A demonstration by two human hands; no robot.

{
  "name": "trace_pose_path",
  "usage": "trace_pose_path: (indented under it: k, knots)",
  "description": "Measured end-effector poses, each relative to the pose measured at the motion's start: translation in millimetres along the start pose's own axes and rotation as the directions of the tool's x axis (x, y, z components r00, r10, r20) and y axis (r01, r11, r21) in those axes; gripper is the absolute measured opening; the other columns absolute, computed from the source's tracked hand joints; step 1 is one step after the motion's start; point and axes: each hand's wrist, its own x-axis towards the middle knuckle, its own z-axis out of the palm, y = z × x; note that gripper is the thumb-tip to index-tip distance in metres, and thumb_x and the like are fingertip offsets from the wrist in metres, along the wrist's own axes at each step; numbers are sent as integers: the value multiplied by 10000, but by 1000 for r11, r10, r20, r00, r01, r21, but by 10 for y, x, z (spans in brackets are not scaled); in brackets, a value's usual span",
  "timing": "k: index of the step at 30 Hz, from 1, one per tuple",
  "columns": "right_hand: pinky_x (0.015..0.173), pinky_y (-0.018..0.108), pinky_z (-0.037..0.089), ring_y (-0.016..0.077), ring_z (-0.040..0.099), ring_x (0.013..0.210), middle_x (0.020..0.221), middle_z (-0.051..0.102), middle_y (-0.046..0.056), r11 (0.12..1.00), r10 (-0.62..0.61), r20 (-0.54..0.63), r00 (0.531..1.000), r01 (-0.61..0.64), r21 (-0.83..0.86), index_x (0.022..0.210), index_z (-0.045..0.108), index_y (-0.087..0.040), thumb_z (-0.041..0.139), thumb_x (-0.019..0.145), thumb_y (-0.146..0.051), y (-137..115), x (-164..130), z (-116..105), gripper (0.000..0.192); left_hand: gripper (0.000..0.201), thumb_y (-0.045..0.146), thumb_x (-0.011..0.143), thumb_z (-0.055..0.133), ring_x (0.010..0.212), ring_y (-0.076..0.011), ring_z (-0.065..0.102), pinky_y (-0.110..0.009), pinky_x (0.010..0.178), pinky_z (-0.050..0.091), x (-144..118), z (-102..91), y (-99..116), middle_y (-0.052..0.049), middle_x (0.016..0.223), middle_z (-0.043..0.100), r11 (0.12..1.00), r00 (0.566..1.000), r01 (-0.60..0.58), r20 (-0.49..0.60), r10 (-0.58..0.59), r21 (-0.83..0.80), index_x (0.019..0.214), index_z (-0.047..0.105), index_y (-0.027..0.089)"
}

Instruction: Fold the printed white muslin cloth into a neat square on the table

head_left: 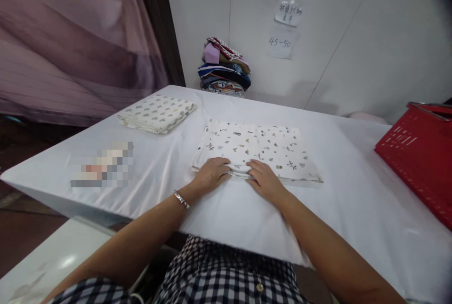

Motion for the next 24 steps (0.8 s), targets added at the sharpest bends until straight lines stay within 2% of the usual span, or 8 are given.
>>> trace_pose_path:
  k: [5,10,15,19,21,24]
  knots:
    - [989,468,365,263,369,1261,1284,511,124,999,12,-18,1000,-13,-34,867,573,-159,441,890,-180,-13,9,14,135,225,286,892,441,1009,-211,544,-384,875,438,0,2,17,-83,1104,601,1000,1000,-9,5,9,10,865,637,180]
    - [1002,472,360,258,363,1268,1280,511,111,1000,-1,-44,999,2,14,886,585,-176,461,890,-232,15,-26,18,137,205,310,883,469,1026,-200,545,-375,899,431,-45,-22,-1,-77,1090,610,999,1000,-10,-29,9,-44,881,634,188]
    - [980,428,394,221,469,1168,1211,564,96,997,22,-55,998,-17,76,948,600,-198,451,903,-263,5,-70,-22,169,146,260,862,494,979,-181,568,-348,868,448,-147,-114,-71,-76,1004,630,993,989,83,-111,-93,-88,817,603,174]
    - [953,409,419,210,507,1116,1185,585,92,996,43,-55,998,-38,81,962,614,-195,434,909,-262,-11,-77,-43,198,120,242,846,501,938,-174,584,-341,841,456,-268,-213,-153,-74,952,641,983,961,161,-213,-177,-92,805,587,168]
    - [945,409,426,211,517,1104,1177,592,84,996,37,-55,998,-33,79,936,626,-200,432,909,-263,-12,-70,-40,206,108,236,838,509,948,-181,582,-355,852,451,-329,-248,-193,-76,965,644,976,946,209,-242,-217,-58,855,593,169]
    - [931,417,442,215,538,1083,1161,607,76,995,50,-93,994,-42,85,940,641,-213,418,911,-259,-4,-64,-18,230,188,234,817,533,1000,-201,563,-388,889,434,-405,-274,-243,-80,1029,634,967,946,253,-214,-244,14,986,594,178]
